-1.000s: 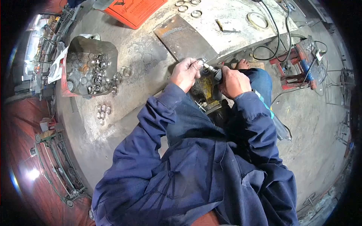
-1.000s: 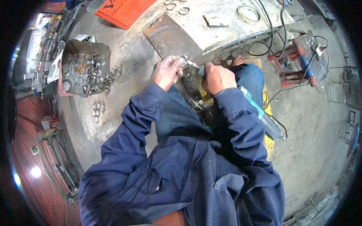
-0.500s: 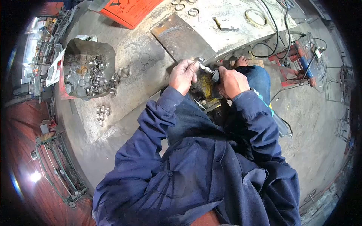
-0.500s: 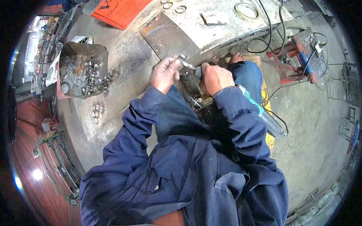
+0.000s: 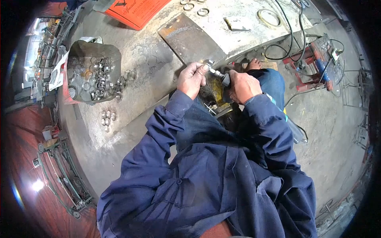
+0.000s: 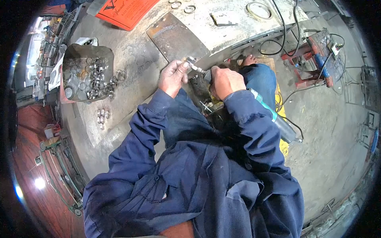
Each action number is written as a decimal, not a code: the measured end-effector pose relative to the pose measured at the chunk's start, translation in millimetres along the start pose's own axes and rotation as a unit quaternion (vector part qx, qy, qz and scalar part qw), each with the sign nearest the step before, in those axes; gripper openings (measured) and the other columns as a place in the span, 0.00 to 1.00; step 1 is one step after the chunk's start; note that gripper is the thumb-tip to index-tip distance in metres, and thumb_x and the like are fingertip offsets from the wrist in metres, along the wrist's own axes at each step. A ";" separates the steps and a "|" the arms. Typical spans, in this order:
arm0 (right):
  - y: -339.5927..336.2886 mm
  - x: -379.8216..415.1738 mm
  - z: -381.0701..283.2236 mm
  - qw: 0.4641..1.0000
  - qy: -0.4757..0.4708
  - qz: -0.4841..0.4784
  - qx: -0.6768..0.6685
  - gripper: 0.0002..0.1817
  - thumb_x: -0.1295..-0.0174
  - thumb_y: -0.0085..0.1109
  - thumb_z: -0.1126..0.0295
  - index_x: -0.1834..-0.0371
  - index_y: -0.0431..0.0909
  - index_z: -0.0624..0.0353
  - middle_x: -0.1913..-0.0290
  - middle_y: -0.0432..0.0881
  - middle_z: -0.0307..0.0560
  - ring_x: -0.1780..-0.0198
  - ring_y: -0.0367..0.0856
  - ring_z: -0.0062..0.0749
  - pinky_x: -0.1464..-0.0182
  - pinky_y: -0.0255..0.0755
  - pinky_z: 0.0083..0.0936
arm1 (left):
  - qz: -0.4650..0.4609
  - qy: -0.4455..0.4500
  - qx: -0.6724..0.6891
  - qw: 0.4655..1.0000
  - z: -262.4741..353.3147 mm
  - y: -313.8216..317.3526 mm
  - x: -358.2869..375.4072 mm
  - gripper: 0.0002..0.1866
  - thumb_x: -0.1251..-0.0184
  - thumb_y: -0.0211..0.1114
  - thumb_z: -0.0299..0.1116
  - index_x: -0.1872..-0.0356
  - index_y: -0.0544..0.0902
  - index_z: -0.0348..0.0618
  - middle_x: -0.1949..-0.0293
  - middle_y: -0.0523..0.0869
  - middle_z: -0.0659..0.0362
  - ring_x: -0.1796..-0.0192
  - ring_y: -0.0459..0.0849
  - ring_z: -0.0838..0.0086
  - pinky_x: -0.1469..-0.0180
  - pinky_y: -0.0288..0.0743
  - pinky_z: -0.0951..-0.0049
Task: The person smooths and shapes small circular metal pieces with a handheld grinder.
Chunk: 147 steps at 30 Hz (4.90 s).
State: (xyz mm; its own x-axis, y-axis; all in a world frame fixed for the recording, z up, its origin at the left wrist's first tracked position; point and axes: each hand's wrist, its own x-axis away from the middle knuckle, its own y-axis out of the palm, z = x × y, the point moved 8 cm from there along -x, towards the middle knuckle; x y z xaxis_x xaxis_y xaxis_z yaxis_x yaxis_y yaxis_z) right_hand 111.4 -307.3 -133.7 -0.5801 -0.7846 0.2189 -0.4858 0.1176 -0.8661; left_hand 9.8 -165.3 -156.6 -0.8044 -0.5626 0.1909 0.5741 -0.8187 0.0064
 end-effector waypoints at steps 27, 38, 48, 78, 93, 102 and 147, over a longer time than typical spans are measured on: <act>-4.5 -7.7 1.7 0.999 -0.005 0.029 -0.016 0.14 0.56 0.61 0.70 0.64 0.74 0.60 0.71 0.81 0.60 0.62 0.80 0.57 0.60 0.73 0.46 | 0.021 0.031 -0.036 0.999 7.5 2.3 1.5 0.12 0.29 0.60 0.39 0.68 0.79 0.40 0.81 0.73 0.68 0.77 0.68 0.86 0.73 0.63 0.83; -20.4 4.2 6.8 0.999 -0.008 0.002 -0.051 0.11 0.53 0.58 0.70 0.66 0.76 0.62 0.67 0.81 0.62 0.58 0.80 0.57 0.56 0.73 0.45 | 0.009 -0.035 -0.058 0.998 27.4 0.6 0.1 0.10 0.31 0.61 0.37 0.66 0.79 0.41 0.81 0.76 0.66 0.81 0.69 0.86 0.78 0.62 0.83; -7.3 -1.1 12.4 1.000 -0.009 -0.013 -0.025 0.18 0.55 0.65 0.65 0.61 0.75 0.59 0.66 0.82 0.61 0.58 0.80 0.58 0.57 0.73 0.47 | -0.022 -0.103 -0.037 0.994 24.4 4.5 -8.3 0.12 0.31 0.61 0.40 0.65 0.79 0.40 0.81 0.78 0.64 0.86 0.68 0.86 0.85 0.60 0.84; -12.0 -7.0 -1.0 1.000 -0.017 -0.005 -0.008 0.14 0.56 0.62 0.69 0.65 0.75 0.60 0.69 0.82 0.60 0.62 0.82 0.55 0.60 0.75 0.45 | 0.012 -0.040 -0.032 0.999 5.1 -2.0 -0.7 0.13 0.31 0.61 0.40 0.68 0.80 0.40 0.78 0.81 0.64 0.73 0.73 0.84 0.67 0.66 0.80; -5.5 -4.5 -2.6 1.000 -0.018 -0.016 -0.010 0.12 0.54 0.60 0.68 0.66 0.75 0.60 0.68 0.81 0.60 0.60 0.82 0.55 0.58 0.74 0.44 | 0.009 -0.055 0.018 0.998 7.4 1.2 -0.3 0.12 0.31 0.61 0.40 0.66 0.81 0.40 0.78 0.81 0.65 0.76 0.69 0.86 0.72 0.62 0.83; -6.1 -0.4 -7.3 0.999 -0.041 -0.030 -0.011 0.13 0.55 0.61 0.68 0.65 0.76 0.60 0.69 0.82 0.59 0.61 0.82 0.55 0.59 0.74 0.44 | 0.009 -0.042 -0.009 0.999 14.3 1.8 0.6 0.13 0.30 0.60 0.40 0.66 0.80 0.39 0.78 0.81 0.63 0.73 0.73 0.84 0.67 0.65 0.81; -7.7 -10.4 6.2 1.000 0.013 0.025 -0.012 0.15 0.53 0.61 0.68 0.61 0.75 0.59 0.67 0.81 0.61 0.58 0.80 0.56 0.58 0.73 0.45 | 0.017 -0.015 -0.140 0.990 22.6 -2.1 -25.6 0.16 0.35 0.65 0.43 0.73 0.82 0.39 0.82 0.76 0.66 0.78 0.68 0.83 0.74 0.64 0.76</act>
State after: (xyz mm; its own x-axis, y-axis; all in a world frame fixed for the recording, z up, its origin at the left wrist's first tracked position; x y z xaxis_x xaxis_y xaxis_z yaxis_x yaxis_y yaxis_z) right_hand 125.3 -303.8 -132.1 -0.6209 -0.7610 0.1881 -0.4715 0.1708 -0.8652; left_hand 32.6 -146.6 -139.3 -0.7788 -0.5895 0.2146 0.5321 -0.8019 -0.2717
